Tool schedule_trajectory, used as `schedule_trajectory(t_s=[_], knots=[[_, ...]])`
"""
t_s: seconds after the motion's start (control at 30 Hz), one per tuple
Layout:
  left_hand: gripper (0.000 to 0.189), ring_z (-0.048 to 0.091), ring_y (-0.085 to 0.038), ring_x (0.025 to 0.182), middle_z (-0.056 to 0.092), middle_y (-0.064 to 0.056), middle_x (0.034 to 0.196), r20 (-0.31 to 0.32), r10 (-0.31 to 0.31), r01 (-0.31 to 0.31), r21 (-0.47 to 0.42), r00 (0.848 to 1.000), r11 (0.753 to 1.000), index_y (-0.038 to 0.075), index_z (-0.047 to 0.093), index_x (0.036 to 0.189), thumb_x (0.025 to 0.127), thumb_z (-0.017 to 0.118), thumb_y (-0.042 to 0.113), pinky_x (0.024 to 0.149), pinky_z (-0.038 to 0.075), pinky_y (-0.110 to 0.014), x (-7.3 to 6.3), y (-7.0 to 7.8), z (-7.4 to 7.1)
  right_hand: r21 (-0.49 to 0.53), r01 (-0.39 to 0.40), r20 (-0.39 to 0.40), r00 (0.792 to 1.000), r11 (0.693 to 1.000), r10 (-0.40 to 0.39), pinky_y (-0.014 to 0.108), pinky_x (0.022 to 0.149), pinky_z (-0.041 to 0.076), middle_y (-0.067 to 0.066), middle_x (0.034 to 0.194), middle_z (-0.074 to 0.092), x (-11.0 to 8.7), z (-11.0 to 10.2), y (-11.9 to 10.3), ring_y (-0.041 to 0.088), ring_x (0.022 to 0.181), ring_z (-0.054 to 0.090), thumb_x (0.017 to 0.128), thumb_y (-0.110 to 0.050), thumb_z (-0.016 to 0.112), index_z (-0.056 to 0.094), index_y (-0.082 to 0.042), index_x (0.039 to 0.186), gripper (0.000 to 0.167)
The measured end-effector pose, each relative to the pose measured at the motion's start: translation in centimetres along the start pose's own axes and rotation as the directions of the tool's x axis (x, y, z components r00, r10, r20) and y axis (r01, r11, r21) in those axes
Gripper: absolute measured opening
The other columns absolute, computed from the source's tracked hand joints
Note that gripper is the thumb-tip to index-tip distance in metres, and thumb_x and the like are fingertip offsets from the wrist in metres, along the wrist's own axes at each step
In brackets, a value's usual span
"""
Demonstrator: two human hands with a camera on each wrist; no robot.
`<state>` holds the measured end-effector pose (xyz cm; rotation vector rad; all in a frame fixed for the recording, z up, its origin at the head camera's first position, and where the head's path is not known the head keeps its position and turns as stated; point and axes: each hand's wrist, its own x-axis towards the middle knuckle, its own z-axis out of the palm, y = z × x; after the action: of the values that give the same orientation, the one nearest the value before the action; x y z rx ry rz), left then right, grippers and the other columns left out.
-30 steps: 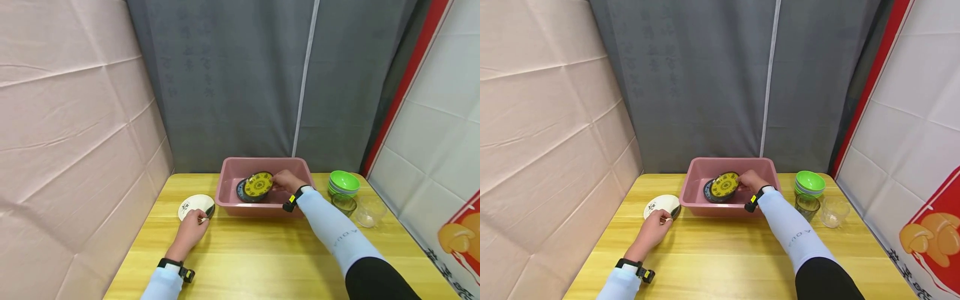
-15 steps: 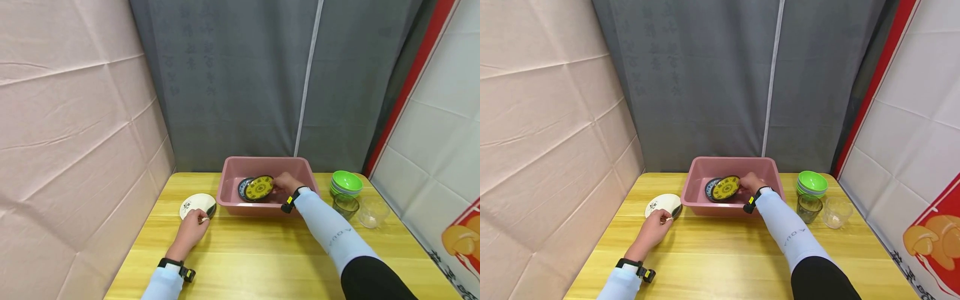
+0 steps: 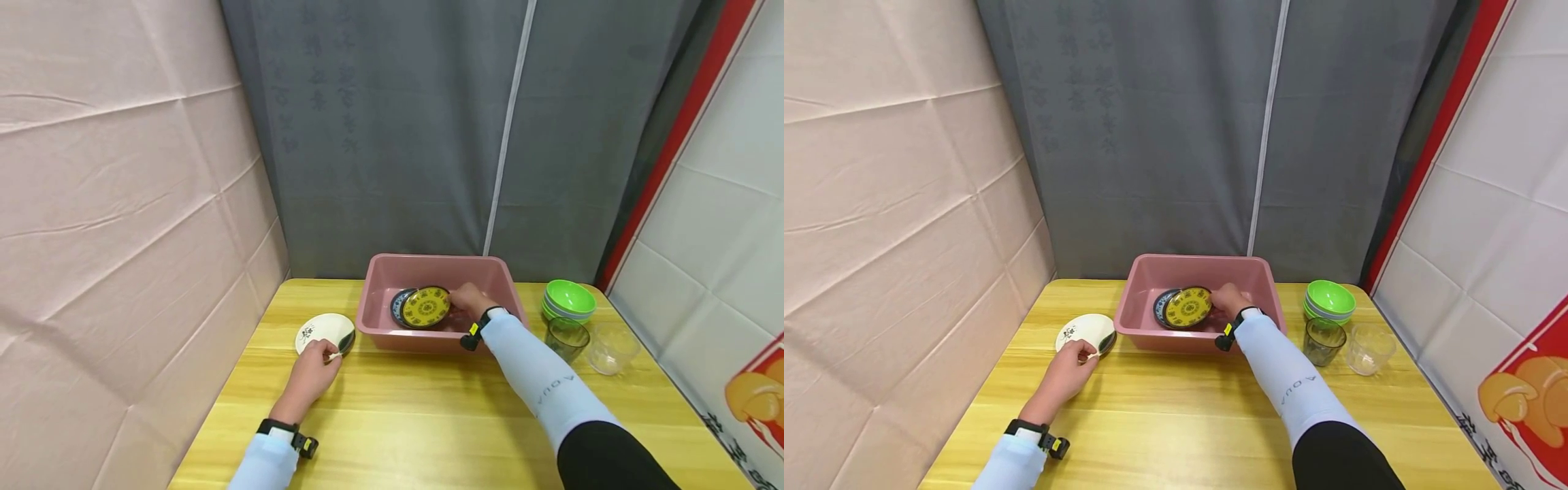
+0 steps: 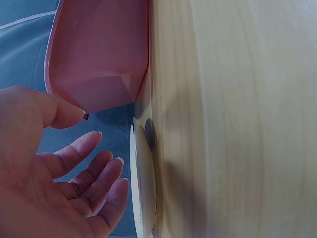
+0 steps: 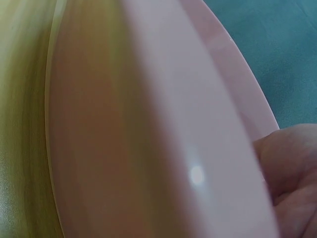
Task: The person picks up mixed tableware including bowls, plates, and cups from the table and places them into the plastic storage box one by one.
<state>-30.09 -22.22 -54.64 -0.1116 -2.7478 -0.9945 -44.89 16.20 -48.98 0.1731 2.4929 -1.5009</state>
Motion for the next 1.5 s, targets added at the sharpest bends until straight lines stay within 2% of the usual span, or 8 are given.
schedule_trajectory(t_s=[0.23, 0.43, 0.67, 0.8, 0.97, 1.2, 1.5], knots=[[0.011, 0.066, -0.026, 0.097, 0.065, -0.012, 0.106, 0.016, -0.005, 0.005, -0.002, 1.000, 1.000, 0.005, 0.073, 0.107, 0.100, 0.076, 0.014, 0.093, 0.058, -0.050, 0.0, 0.0, -0.2, 0.000, 0.027, 0.017, 0.999, 1.000, -0.027, 0.048, 0.099, 0.063, 0.027, 0.127, 0.072, -0.6, 0.0, -0.3, 0.039, 0.104, 0.073, 0.107, -0.015, 0.063, 0.072, 0.011, 0.132, 0.037], [0.010, 0.063, -0.024, 0.094, 0.064, -0.011, 0.105, 0.018, -0.005, 0.004, 0.003, 1.000, 1.000, 0.006, 0.073, 0.107, 0.100, 0.075, 0.014, 0.090, 0.056, -0.049, 0.0, 0.0, -0.4, 0.011, -0.005, 0.007, 1.000, 1.000, 0.005, 0.047, 0.096, 0.063, 0.027, 0.125, 0.071, -0.5, 0.0, -0.4, 0.037, 0.104, 0.071, 0.108, -0.013, 0.062, 0.072, 0.012, 0.132, 0.036], [0.010, 0.064, -0.026, 0.097, 0.064, -0.012, 0.106, 0.023, -0.006, 0.006, 0.003, 1.000, 1.000, 0.007, 0.073, 0.107, 0.101, 0.075, 0.014, 0.092, 0.057, -0.049, -0.1, 0.0, -0.5, 0.008, -0.008, 0.023, 1.000, 1.000, 0.008, 0.045, 0.096, 0.061, 0.028, 0.131, 0.067, -0.5, -0.1, -0.5, 0.039, 0.107, 0.068, 0.105, -0.013, 0.063, 0.069, 0.012, 0.135, 0.040], [0.010, 0.064, -0.027, 0.097, 0.065, -0.014, 0.107, 0.021, -0.013, 0.013, -0.001, 1.000, 1.000, 0.006, 0.073, 0.107, 0.101, 0.075, 0.014, 0.092, 0.057, -0.050, -0.2, -0.1, -0.5, -0.004, -0.014, 0.026, 1.000, 1.000, 0.014, 0.048, 0.095, 0.061, 0.028, 0.124, 0.068, -0.6, -0.1, -0.6, 0.039, 0.101, 0.069, 0.106, -0.017, 0.063, 0.070, 0.011, 0.134, 0.040], [0.010, 0.065, -0.026, 0.095, 0.064, -0.013, 0.106, 0.019, -0.015, 0.015, -0.005, 1.000, 1.000, 0.005, 0.073, 0.106, 0.100, 0.076, 0.013, 0.091, 0.057, -0.051, -0.4, -0.4, -0.3, -0.035, -0.058, 0.028, 0.998, 0.998, 0.059, 0.051, 0.094, 0.063, 0.022, 0.100, 0.071, -0.4, 0.1, -0.6, 0.036, 0.088, 0.074, 0.106, -0.021, 0.065, 0.073, 0.011, 0.128, 0.040], [0.010, 0.064, -0.025, 0.093, 0.064, -0.010, 0.103, 0.005, -0.011, 0.011, 0.005, 1.000, 1.000, 0.006, 0.073, 0.105, 0.100, 0.076, 0.014, 0.089, 0.057, -0.049, -0.5, -0.7, -0.2, -0.036, -0.063, 0.045, 0.997, 0.997, 0.065, 0.051, 0.097, 0.064, 0.026, 0.110, 0.073, -0.5, 0.4, -1.0, 0.039, 0.097, 0.078, 0.107, -0.024, 0.066, 0.067, 0.012, 0.137, 0.047], [0.010, 0.064, -0.025, 0.092, 0.064, -0.011, 0.103, -0.003, -0.007, 0.007, 0.000, 1.000, 1.000, 0.006, 0.073, 0.104, 0.099, 0.077, 0.014, 0.088, 0.057, -0.049, -0.5, -0.4, -0.4, -0.028, -0.054, 0.103, 0.993, 0.998, 0.056, 0.048, 0.097, 0.062, 0.020, 0.103, 0.070, -0.4, -0.1, -1.0, 0.033, 0.090, 0.075, 0.106, -0.026, 0.067, 0.070, 0.011, 0.133, 0.046]])
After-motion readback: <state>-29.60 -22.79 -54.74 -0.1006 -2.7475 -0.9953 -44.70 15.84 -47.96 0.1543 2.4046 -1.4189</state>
